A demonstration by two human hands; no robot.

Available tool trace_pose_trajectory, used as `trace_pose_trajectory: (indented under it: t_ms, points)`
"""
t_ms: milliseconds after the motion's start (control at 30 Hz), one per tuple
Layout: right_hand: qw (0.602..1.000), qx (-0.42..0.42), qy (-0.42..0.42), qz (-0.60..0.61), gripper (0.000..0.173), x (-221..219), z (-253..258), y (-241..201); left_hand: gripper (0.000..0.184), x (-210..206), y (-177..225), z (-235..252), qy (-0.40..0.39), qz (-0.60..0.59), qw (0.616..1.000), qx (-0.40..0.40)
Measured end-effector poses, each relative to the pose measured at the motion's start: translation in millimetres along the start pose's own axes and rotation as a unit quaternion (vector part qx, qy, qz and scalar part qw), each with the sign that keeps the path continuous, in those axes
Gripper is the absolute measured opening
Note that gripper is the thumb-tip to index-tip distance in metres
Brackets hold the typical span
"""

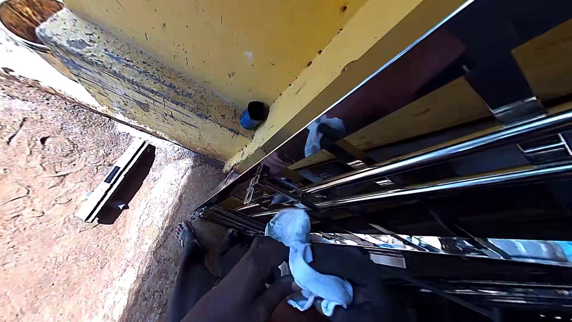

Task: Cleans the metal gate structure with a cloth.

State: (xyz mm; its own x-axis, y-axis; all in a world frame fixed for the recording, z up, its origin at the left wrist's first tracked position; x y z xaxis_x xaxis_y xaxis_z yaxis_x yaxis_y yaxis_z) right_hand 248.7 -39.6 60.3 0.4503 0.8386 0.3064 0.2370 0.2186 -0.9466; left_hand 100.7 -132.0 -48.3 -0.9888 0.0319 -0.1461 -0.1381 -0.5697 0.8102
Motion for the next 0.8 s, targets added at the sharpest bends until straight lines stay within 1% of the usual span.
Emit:
trace_pose_trajectory:
  t_ms: [33, 67, 100, 133, 167, 233, 267, 300, 333, 400, 433, 500, 533, 567, 633, 667, 700, 733, 767, 800]
  points:
    - [1.000, -0.005, 0.014, -0.021, 0.027, -1, 0, 6, 0.035, 3, -5, -2, -0.010, -0.002, 1.000, 0.011]
    - [0.999, -0.019, 0.034, -0.034, 0.028, -1, -1, 13, 0.034, 8, -10, -6, -0.004, -0.001, 1.000, 0.025]
    - [0.997, -0.044, 0.057, -0.028, 0.030, 0, -2, 22, 0.035, 13, -14, -11, 0.021, 0.001, 0.999, 0.042]
    - [0.993, -0.088, 0.082, -0.006, 0.036, -1, -2, 34, 0.035, 19, -17, -16, 0.055, 0.007, 0.997, 0.059]
    - [0.982, -0.148, 0.111, 0.036, 0.046, -4, 0, 49, 0.035, 25, -19, -22, 0.084, 0.006, 0.994, 0.075]
    - [0.943, -0.275, 0.144, 0.122, 0.068, -16, 13, 84, 0.038, 36, -20, -33, 0.125, -0.004, 0.988, 0.095]
    - [0.921, -0.320, 0.159, 0.152, 0.070, -23, 21, 98, 0.040, 42, -21, -39, 0.146, 0.008, 0.983, 0.109]
    - [0.906, -0.342, 0.182, 0.171, 0.064, -29, 29, 108, 0.041, 48, -23, -46, 0.174, 0.038, 0.975, 0.135]
    - [0.898, -0.342, 0.216, 0.175, 0.055, -35, 36, 113, 0.039, 53, -25, -54, 0.201, 0.075, 0.962, 0.171]
    - [0.874, -0.316, 0.315, 0.191, 0.024, -42, 46, 115, 0.027, 61, -32, -73, 0.268, 0.085, 0.924, 0.259]
    - [0.865, -0.298, 0.351, 0.199, 0.014, -43, 49, 114, 0.024, 64, -36, -84, 0.302, 0.068, 0.900, 0.305]
    - [0.862, -0.259, 0.373, 0.223, 0.010, -40, 49, 107, 0.023, 66, -44, -104, 0.362, 0.030, 0.854, 0.374]
    - [0.864, -0.242, 0.366, 0.249, 0.011, -40, 47, 102, 0.023, 63, -49, -111, 0.377, 0.014, 0.842, 0.386]
    - [0.865, -0.226, 0.348, 0.281, 0.014, -40, 44, 96, 0.023, 59, -53, -114, 0.385, 0.002, 0.838, 0.386]
    - [0.863, -0.200, 0.311, 0.345, 0.018, -45, 44, 79, 0.022, 44, -63, -110, 0.377, -0.024, 0.852, 0.363]
    - [0.860, -0.205, 0.301, 0.357, 0.018, -48, 45, 71, 0.023, 35, -68, -103, 0.375, -0.044, 0.860, 0.344]
    - [0.854, -0.228, 0.300, 0.358, 0.016, -53, 48, 66, 0.022, 27, -73, -95, 0.379, -0.067, 0.863, 0.326]
    - [0.839, -0.257, 0.301, 0.374, 0.013, -58, 51, 65, 0.022, 20, -79, -87, 0.387, -0.089, 0.864, 0.310]
    - [0.811, -0.290, 0.298, 0.412, 0.012, -62, 54, 65, 0.021, 14, -83, -78, 0.397, -0.105, 0.862, 0.296]
    - [0.767, -0.316, 0.304, 0.469, 0.014, -64, 57, 66, 0.020, 11, -86, -68, 0.400, -0.120, 0.863, 0.285]
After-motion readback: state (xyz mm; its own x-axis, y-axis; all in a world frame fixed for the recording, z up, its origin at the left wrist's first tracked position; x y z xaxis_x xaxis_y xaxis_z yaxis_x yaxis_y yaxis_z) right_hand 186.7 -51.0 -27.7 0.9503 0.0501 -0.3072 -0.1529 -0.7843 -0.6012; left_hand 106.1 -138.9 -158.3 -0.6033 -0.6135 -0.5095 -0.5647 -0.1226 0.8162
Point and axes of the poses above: each hand's wrist, its own z-axis towards the middle knuckle, its own x-axis out of the back of the hand, y = z × x, the point moved 3 cm from there along z, towards the middle knuckle, and after that the axes turned 12 degrees about -x, right-handed, at the moved point
